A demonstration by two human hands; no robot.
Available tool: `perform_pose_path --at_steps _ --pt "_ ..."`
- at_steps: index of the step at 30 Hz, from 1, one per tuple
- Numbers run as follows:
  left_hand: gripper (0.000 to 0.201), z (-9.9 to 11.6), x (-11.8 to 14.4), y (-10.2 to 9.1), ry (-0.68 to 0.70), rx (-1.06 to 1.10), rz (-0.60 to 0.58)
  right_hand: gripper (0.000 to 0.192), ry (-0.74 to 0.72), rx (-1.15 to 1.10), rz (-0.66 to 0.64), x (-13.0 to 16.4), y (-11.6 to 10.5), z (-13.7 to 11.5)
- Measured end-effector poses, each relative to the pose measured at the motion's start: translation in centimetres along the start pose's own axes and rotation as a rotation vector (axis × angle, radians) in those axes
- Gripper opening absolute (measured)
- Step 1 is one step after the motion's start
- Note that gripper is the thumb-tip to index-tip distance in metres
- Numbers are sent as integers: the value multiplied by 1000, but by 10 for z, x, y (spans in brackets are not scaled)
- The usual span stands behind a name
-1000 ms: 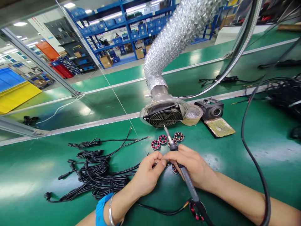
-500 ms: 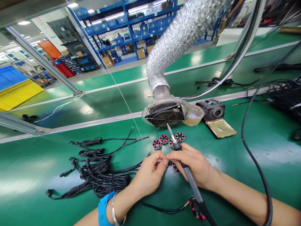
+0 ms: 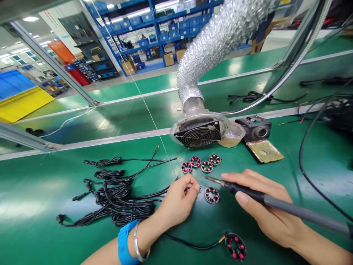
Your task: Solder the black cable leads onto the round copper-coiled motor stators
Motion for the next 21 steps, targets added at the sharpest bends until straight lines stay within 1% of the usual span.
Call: perform_pose_path --at_steps 3,6,8,11,21 --pt "23 -1 0 0 4 1 1 19 88 -72 22 1 2 7" --pt "23 -1 0 0 6 -8 -1 14 178 -137 40 1 8 15" --pt "23 0 0 0 6 -11 -2 13 212 -158 39 1 9 17" --pt "23 1 0 0 8 -2 -3 13 206 -168 33 1 9 18" --pt "23 1 0 0 3 -18 4 12 112 -138 16 -1 7 14"
Point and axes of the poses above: each hand's wrist, its own x-axis away from the middle knuckle, its own y-axis out of the palm, z = x × y, the point moved 2 cm from there along -x, towards the middle knuckle, and after that the axes turned 2 degrees about x, right-handed, at the moved point
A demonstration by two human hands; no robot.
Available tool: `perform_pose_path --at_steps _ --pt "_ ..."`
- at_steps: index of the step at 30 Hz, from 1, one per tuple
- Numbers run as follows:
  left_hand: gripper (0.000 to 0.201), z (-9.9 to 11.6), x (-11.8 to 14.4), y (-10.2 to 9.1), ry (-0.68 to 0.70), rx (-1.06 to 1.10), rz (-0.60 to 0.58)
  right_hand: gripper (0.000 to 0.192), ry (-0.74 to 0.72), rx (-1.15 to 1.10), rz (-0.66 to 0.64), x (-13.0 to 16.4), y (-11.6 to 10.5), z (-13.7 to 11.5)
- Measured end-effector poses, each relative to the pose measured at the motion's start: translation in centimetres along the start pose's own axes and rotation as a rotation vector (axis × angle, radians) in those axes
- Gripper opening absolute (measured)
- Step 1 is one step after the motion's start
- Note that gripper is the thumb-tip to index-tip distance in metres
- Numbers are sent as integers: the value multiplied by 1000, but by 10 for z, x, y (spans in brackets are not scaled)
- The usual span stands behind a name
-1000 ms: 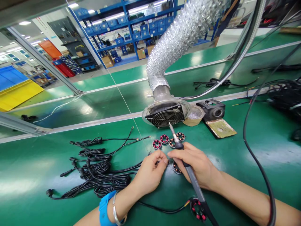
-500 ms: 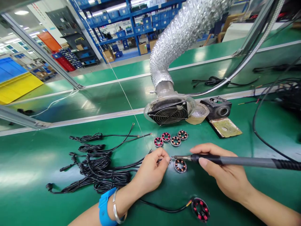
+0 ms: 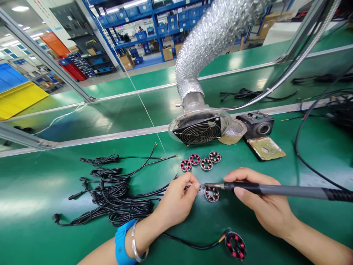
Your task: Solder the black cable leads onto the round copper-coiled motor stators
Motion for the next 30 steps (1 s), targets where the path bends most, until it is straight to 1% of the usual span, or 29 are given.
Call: perform_pose_path --at_steps 9,17,21,30 --pt "24 2 1 0 -8 30 -7 15 -99 -9 -67 1 2 -11" --pt "25 0 0 1 -12 28 -8 18 -127 -51 -11 5 2 -18" --pt "25 -1 0 0 -11 15 -5 19 -126 -47 2 6 0 -19" --pt "25 1 0 0 -12 -3 -16 17 -135 -74 9 5 2 -20"
Point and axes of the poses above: each hand's wrist, its own x-axis away from the middle knuckle, its own y-axis out of the palm, z = x × y, the point moved 2 cm from there along -x, towards the middle knuckle, and after that the axes turned 2 degrees about x, right-handed, at the moved point
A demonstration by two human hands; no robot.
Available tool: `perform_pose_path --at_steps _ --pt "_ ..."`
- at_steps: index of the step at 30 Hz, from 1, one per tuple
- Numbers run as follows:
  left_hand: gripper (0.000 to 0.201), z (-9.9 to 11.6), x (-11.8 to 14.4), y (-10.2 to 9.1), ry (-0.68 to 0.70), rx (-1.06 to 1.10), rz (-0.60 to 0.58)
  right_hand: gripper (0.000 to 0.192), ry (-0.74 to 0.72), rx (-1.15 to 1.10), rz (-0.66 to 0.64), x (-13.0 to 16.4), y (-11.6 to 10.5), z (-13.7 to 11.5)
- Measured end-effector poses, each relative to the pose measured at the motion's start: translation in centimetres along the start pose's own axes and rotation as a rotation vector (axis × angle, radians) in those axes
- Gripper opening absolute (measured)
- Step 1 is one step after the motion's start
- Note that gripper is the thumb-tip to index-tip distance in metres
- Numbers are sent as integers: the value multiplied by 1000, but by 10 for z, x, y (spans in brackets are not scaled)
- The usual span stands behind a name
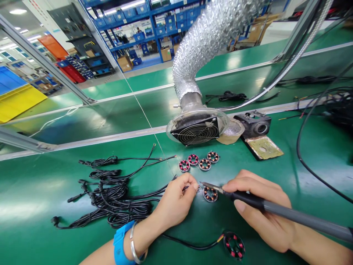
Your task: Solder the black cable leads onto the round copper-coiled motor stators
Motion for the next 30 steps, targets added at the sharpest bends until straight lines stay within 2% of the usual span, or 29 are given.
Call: perform_pose_path --at_steps 15,30 --pt "27 -2 1 0 -3 -4 4 22 -44 3 -60 0 3 1" --pt "28 -2 0 0 -11 -1 -1 23 -48 -5 -33 2 1 1"
Point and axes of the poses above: each hand's wrist, its own x-axis away from the middle knuckle, its own y-axis out of the palm, z = x × y, the point moved 2 cm from there along -x, towards the middle knuckle, and after that the axes turned 2 degrees about x, right-handed, at the moved point
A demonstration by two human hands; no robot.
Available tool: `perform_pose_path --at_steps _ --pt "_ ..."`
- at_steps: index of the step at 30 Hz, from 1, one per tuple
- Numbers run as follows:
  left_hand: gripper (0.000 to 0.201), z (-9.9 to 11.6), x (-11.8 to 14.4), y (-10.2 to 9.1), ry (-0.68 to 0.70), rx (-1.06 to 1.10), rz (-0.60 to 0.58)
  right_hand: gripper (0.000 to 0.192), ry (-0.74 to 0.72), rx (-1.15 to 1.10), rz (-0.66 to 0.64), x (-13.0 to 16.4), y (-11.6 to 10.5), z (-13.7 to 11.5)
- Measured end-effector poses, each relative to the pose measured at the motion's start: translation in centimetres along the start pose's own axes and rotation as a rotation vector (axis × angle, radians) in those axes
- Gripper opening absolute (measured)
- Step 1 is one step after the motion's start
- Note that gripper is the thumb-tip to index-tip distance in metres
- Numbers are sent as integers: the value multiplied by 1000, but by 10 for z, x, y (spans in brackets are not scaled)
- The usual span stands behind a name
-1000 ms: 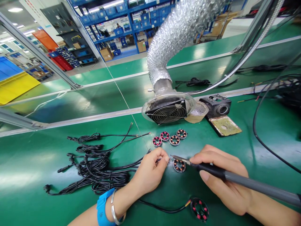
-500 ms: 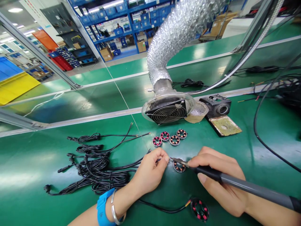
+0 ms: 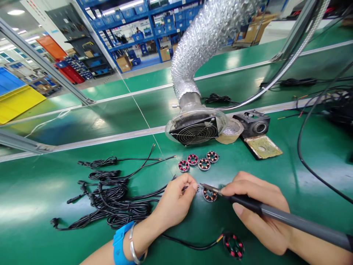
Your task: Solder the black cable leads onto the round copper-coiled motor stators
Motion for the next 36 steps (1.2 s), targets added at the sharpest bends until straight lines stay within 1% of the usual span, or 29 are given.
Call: perform_pose_path --at_steps 15,20,23,25,27,30,32,34,36 --pt "28 0 -1 0 -9 -5 -6 25 -43 27 -6 -5 -2 -1" --pt "29 1 -1 0 -3 0 -5 29 -76 71 32 -3 -1 3" --pt "29 2 -3 -2 7 30 -49 34 -54 144 89 -6 6 9" --pt "29 2 -5 -3 -3 63 -108 36 -59 163 88 -10 14 13" --pt "29 2 -6 -4 -20 95 -164 31 -102 146 45 -14 23 16" --pt "29 3 -7 -5 -7 111 -208 26 -170 129 -34 -19 34 20" --pt "28 6 -5 -5 21 79 -230 27 -199 147 -58 -20 38 22" --pt "26 11 -3 -6 47 -6 -240 27 -209 172 -50 -20 38 22" --pt "25 16 0 -8 72 -112 -216 27 -189 171 -38 -20 37 22"
Point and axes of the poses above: each hand's wrist, its own x-axis away from the middle knuckle, its own y-axis out of the palm, z = x × y, the point moved 2 cm from there along -x, towards the middle knuckle, and after that the axes turned 2 degrees about x, right-handed, at the moved point
